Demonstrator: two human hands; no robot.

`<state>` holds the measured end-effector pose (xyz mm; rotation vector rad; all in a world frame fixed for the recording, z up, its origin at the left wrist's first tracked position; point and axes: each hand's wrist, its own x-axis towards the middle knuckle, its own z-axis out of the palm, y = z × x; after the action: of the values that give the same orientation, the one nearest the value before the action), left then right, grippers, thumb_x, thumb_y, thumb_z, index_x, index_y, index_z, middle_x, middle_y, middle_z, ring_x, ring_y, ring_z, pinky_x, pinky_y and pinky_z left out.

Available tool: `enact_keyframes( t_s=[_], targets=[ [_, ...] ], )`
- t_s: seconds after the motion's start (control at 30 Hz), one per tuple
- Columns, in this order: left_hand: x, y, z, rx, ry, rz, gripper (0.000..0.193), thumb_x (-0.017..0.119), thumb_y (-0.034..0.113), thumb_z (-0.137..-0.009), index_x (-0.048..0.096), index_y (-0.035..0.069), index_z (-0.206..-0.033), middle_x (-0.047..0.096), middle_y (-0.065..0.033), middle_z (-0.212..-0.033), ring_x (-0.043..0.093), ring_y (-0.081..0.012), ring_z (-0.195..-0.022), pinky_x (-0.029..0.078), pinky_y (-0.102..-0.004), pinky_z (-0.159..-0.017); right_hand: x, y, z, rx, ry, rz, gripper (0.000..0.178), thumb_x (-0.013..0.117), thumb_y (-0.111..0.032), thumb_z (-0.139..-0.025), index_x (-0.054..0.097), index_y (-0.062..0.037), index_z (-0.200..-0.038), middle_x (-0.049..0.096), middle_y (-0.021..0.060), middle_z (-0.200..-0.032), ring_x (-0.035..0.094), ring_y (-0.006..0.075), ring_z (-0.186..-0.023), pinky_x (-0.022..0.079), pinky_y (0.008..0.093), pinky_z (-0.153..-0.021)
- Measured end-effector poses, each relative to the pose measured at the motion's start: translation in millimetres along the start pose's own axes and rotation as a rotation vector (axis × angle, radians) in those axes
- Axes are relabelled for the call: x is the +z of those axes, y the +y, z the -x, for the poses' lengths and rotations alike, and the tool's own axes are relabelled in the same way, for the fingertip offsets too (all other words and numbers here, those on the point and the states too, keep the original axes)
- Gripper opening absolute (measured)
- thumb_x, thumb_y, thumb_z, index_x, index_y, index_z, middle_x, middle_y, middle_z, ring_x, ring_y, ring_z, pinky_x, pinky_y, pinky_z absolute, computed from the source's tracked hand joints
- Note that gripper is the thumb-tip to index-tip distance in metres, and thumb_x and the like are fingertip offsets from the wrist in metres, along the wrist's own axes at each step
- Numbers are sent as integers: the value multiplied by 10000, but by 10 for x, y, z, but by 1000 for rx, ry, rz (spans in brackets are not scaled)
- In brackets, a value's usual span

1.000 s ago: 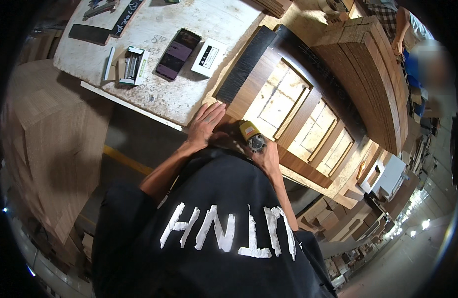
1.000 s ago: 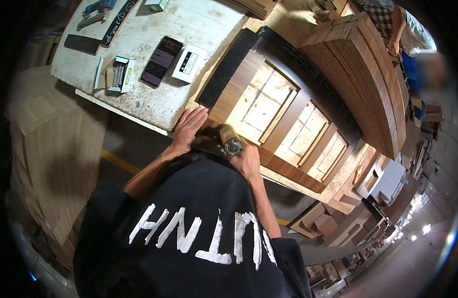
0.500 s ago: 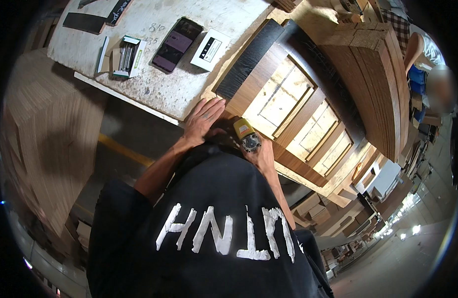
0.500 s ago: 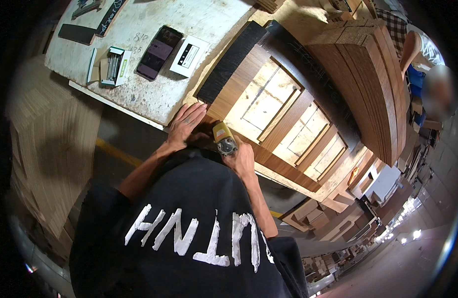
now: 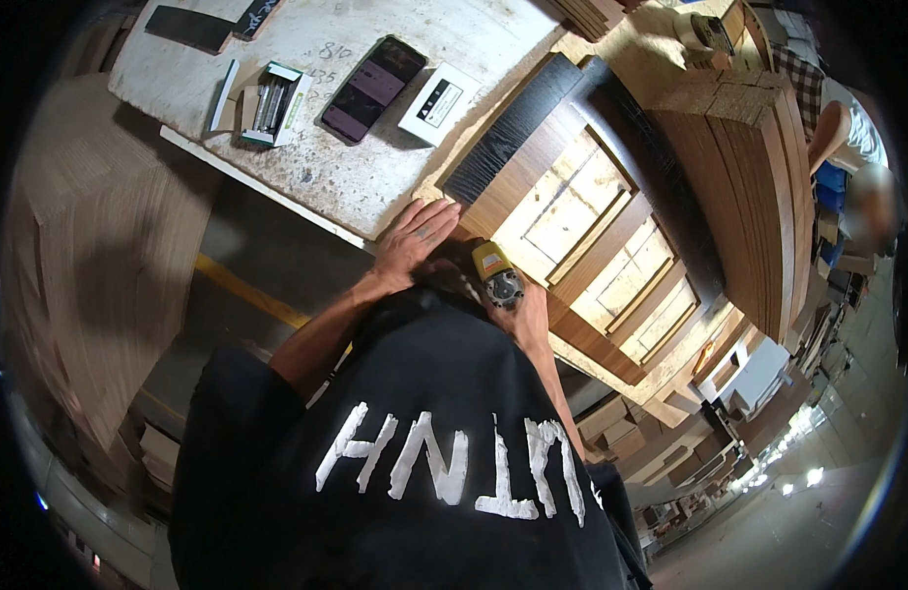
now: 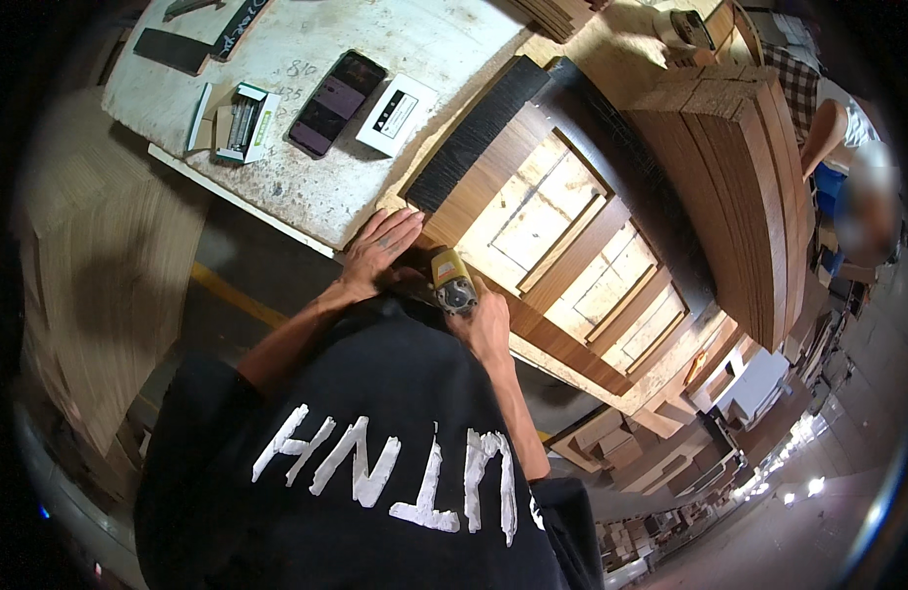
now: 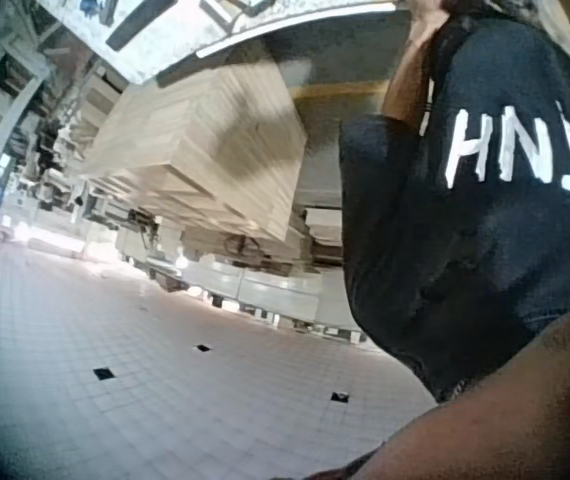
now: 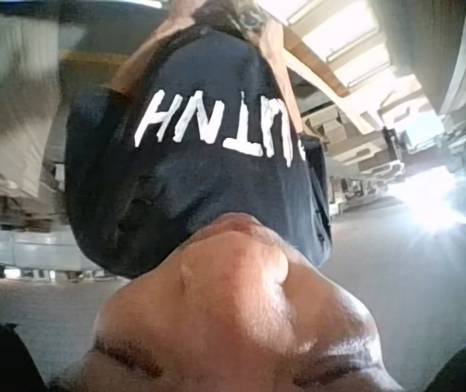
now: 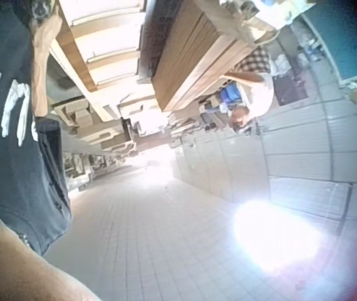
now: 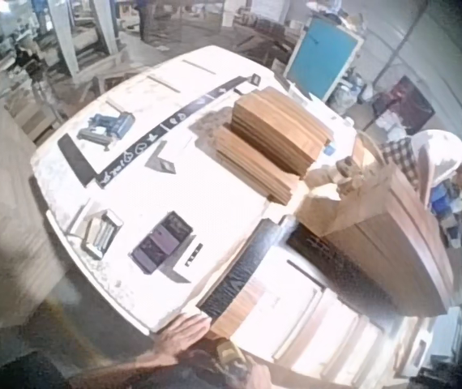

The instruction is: The person assembles a wooden frame by positioning rectangular wooden pieces on a workbench and securing them with a pneumatic nail gun. They repeatedly place and fasten multiple pieces to form a structured frame.

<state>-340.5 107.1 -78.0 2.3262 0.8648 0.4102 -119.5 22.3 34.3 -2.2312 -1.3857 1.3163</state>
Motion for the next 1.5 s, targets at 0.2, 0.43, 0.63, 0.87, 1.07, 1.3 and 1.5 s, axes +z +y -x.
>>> enact_keyframes(
  t_s=[0.2,0.43,0.63,0.87,1.07,1.3,1.5],
  targets=[
    [38,7,29,-30,6,62,803,642,550,-896,465,43,-1493,459,-88,-1571,360,-257,-1498,219,-472,-1252,39,-137,-45,-10,-11,30,614,795,-158,-745,629,1,-1314,724,263,-1047,689,431,-1014,536,469,-922],
    [15,24,20,-33,25,85,821,708,518,-858,456,61,-1491,473,-83,-1558,382,-270,-1484,261,-485,-1236,77,-108,-73,25,-16,44,633,790,-137,-740,620,-15,-1337,693,268,-1168,650,438,-1109,511,468,-979],
    [37,39,18,-13,57,23,797,709,504,-855,485,54,-1474,479,-76,-1555,402,-262,-1472,264,-476,-1237,-5,-178,-31,7,-73,-11,646,760,-82,-706,618,-5,-1331,710,272,-1095,673,440,-1046,525,466,-938],
    [-23,146,2,-64,10,25,865,816,371,-809,451,-1,-1499,429,-102,-1589,335,-268,-1507,220,-456,-1258,-125,452,578,86,68,-52,494,742,-104,-759,651,30,-1225,725,278,-949,720,426,-908,559,437,-812],
    [35,666,-121,-365,7,264,832,836,237,-798,444,-94,-1453,351,-241,-1593,293,-413,-1499,266,-450,-1237,-375,1368,1538,440,284,-290,484,757,-145,-780,653,6,-1228,742,230,-1012,740,316,-951,548,373,-838],
    [292,969,-449,-424,231,-104,514,726,345,-938,617,-82,-1201,539,-328,-1387,481,-457,-1347,421,-465,-1099,-1056,2729,2589,501,499,-436,383,706,-218,-847,649,17,-1144,687,134,-868,634,216,-795,523,362,-786],
    [1130,1687,-1093,-402,206,59,569,726,320,-941,555,-67,-1323,608,-279,-1304,566,-424,-1242,436,-443,-1084,-1721,4521,2911,532,726,-277,481,761,-255,-858,637,26,-1228,714,273,-1010,698,392,-990,534,456,-855]
  ],
)
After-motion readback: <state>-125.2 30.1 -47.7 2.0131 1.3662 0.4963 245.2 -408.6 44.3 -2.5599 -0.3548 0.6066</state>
